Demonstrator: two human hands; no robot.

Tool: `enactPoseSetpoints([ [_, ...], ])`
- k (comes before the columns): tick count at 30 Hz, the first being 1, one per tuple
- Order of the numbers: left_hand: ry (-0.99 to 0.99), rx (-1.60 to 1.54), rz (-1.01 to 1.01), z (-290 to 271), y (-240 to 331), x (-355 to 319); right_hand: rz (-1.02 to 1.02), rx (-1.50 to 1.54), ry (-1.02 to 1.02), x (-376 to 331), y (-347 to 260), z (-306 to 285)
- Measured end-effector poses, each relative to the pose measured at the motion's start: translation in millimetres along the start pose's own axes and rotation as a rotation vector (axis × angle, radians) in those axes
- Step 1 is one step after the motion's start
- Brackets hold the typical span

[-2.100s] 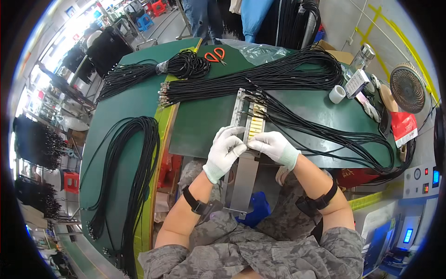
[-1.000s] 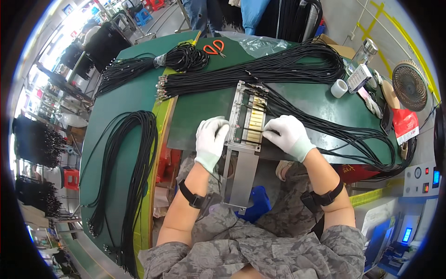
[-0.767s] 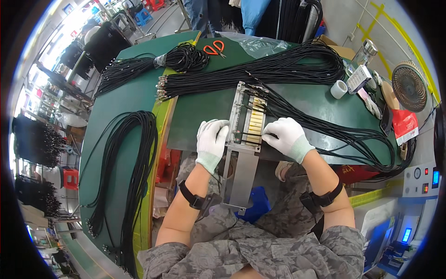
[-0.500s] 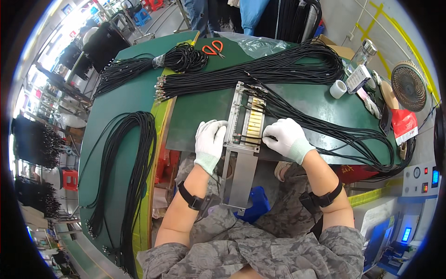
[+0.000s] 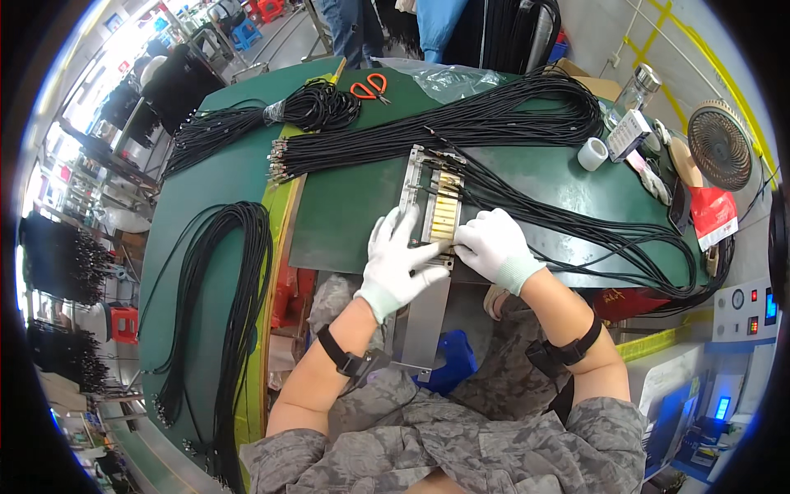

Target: Organizing and processing bundles of electrical cables using a manual alignment jig and a machine on a production line.

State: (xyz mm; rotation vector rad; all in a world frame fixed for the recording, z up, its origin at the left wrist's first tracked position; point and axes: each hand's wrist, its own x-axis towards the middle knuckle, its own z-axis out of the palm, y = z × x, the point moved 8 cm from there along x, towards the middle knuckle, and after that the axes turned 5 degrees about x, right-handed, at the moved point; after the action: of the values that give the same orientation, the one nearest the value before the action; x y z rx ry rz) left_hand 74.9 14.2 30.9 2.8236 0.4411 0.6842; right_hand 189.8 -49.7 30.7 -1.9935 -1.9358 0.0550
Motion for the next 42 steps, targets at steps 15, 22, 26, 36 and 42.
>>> enactPoseSetpoints([
  [15, 0.044, -0.223, -0.098, 7.0, -21.8, 6.6, 0.147, 0.071, 0.263, 9.1, 44.8, -34.9],
  [22, 0.189, -0.369, -0.182, -12.3, -30.2, 10.2, -0.154, 0.271, 0.202, 13.0, -6.5, -25.7],
  [26, 0.201, -0.276, -0.085, -14.9, -19.4, 12.0, -0.097, 0.367, 0.170, 14.4, -17.5, -19.4],
  [36, 0.330, -0.260, -0.256, -24.5, -45.6, 4.7, 0.163, 0.527, 0.158, 5.0, 21.5, -20.3],
  [42, 0.301, -0.243, -0.264, -22.5, -46.1, 5.7, 0.084, 0.308, 0.113, 4.5, 11.0, -24.2],
])
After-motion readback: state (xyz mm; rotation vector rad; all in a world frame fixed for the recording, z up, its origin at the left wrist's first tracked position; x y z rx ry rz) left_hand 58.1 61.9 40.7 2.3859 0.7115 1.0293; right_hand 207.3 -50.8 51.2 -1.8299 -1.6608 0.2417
